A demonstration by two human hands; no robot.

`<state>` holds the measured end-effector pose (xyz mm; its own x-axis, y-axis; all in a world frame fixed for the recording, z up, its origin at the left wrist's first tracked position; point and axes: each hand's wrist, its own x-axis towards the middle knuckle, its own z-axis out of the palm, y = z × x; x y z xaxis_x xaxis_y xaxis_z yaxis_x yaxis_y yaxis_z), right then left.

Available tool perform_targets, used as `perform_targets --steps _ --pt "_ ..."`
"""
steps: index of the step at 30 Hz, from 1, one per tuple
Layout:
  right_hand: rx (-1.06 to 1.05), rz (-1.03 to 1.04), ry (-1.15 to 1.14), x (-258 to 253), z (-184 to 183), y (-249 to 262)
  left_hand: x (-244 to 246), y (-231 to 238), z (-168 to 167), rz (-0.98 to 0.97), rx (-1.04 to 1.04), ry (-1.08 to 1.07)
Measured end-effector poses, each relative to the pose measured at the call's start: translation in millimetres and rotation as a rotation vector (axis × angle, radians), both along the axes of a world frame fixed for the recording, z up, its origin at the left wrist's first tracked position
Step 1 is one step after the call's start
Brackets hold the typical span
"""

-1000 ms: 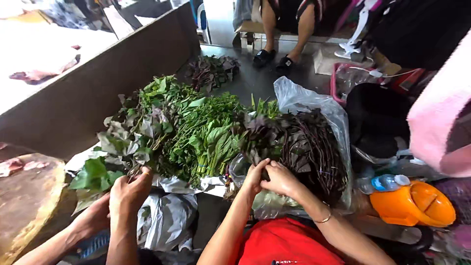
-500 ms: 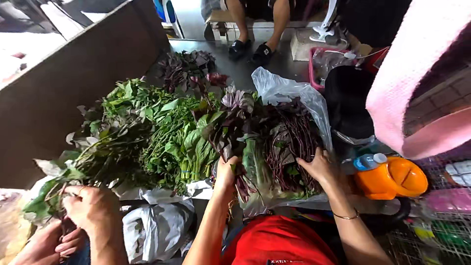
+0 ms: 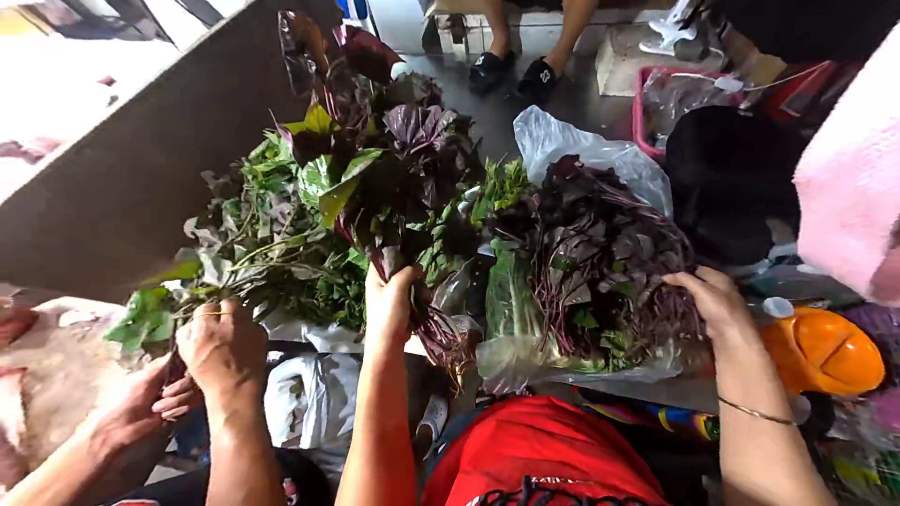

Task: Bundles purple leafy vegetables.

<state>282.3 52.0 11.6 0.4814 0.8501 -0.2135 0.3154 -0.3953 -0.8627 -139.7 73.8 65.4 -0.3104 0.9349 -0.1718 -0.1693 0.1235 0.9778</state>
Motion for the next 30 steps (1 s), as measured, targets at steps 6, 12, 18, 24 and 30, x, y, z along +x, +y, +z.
perform_targets --steps 6,12,18,24,30 --pt "0.213 -0.056 -0.042 -26 27 7 -2 -3 -8 0.009 -0.005 -0.035" --pt "-0.13 0.305 -0.593 -50 32 16 0 -6 -8 -0.008 -0.008 -0.051" --pt "-0.148 0.857 -0.52 -203 27 34 -4 -10 -12 0.004 0.005 -0.076" --pt "-0.355 0.837 -0.629 -300 -42 85 10 -35 50 0.08 -0.112 0.037" --pt "-0.327 0.704 -0.505 -304 -59 89 -10 -39 11 0.051 0.013 0.032"
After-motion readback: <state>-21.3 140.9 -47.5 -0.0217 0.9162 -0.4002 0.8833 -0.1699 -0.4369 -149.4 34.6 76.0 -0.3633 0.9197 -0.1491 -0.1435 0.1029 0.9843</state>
